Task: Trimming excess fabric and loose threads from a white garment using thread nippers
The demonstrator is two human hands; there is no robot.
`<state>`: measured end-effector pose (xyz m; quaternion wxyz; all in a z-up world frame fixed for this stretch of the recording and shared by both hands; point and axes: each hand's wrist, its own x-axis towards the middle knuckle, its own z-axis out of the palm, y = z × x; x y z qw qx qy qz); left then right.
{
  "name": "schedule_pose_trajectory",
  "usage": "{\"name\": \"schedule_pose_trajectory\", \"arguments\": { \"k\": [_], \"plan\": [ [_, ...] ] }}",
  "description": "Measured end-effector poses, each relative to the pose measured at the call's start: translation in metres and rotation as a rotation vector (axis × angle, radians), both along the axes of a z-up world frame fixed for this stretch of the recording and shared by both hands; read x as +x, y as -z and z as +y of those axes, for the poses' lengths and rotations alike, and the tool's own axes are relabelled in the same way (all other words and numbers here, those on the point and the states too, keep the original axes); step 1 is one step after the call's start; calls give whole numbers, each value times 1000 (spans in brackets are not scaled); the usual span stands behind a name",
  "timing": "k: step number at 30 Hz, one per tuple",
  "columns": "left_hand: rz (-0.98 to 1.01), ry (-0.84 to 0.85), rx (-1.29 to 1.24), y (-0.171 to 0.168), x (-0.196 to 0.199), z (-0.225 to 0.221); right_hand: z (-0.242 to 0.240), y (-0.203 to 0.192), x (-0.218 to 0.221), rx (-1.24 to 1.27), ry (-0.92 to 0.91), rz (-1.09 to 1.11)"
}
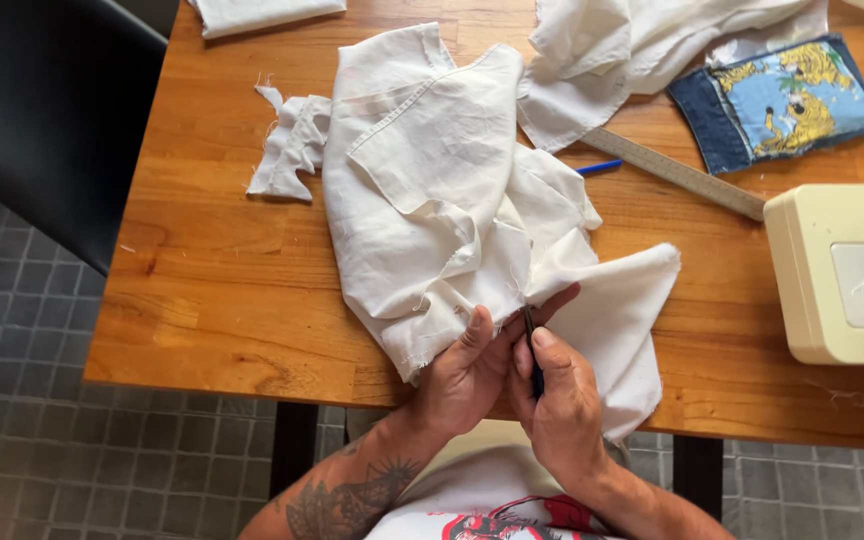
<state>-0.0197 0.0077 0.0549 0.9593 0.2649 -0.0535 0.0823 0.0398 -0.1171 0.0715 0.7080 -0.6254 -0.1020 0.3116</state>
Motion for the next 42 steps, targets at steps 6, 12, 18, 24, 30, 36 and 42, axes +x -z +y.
{"name": "schedule_pose_trajectory", "arguments": {
  "k": [6, 12, 18, 24, 30, 36, 42],
  "plan": [
    [35, 27, -20, 3, 0, 3, -2, 0, 7, -146, -61, -148],
    [35, 68, -118, -2, 1, 5, 3, -6, 5, -70, -45, -16],
    [26, 133, -182, -5, -3, 8, 7, -18, 1, -82, -47, -4],
    [24, 35, 36, -2, -1, 13, 8, -16, 2, -75, -36, 45],
    [-86, 98, -153, 13, -2, 11, 10, -20, -1, -72, -27, 34],
    [-67, 82, -100, -3, -7, 14, 5, -10, -2, -126, -33, -97],
    [-88, 56, -110, -1, -11, 18, -6, -22, -1, -250, -98, -284]
  ]
}}
